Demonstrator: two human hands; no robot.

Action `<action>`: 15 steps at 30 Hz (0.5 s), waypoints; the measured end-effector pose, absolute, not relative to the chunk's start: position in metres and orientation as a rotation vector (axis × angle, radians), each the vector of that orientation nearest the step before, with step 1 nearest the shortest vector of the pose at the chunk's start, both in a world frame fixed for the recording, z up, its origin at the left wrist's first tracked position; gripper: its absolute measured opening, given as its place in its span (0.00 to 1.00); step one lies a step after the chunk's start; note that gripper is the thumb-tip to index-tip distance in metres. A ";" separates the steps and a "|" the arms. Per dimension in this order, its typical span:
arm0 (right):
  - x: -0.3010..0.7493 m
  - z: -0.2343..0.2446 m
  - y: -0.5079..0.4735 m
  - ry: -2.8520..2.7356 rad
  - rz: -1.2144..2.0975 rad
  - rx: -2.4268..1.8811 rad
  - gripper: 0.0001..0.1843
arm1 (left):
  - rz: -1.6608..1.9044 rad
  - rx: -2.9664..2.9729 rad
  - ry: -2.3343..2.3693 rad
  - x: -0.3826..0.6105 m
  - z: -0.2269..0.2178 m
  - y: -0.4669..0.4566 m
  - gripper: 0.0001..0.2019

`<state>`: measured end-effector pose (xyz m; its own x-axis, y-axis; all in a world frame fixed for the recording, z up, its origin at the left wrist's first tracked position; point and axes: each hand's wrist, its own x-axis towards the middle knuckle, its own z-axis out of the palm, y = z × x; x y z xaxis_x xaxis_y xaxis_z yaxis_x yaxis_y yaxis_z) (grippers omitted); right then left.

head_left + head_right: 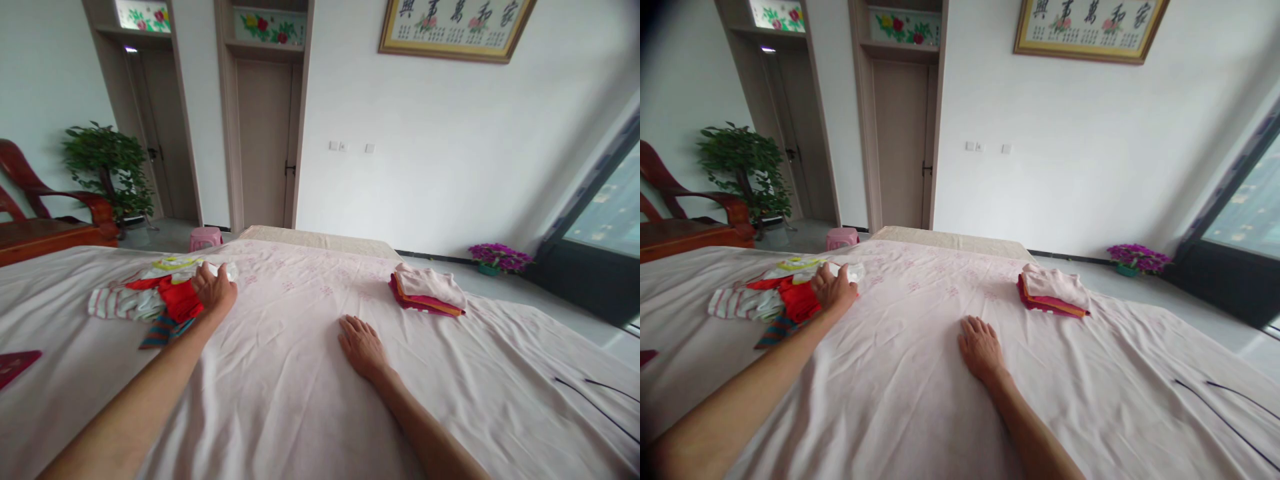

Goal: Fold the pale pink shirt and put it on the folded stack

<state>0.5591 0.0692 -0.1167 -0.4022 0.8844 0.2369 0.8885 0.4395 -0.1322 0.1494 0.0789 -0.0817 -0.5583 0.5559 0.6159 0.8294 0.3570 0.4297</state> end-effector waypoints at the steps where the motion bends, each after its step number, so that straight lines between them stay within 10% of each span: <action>1: 0.559 -0.116 0.069 -2.422 -0.021 -1.529 0.26 | -1.022 -1.195 -2.331 0.137 -0.077 0.081 0.22; 15: 0.560 -0.116 0.068 -2.393 -0.002 -1.507 0.25 | -1.091 -1.240 -2.507 0.071 -0.048 0.084 0.16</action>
<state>0.5604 0.0682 -0.1159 -0.3969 0.8797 0.2618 0.8802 0.4457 -0.1632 0.0710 0.0844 -0.0482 -0.6506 0.6361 0.4149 0.7371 0.3973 0.5466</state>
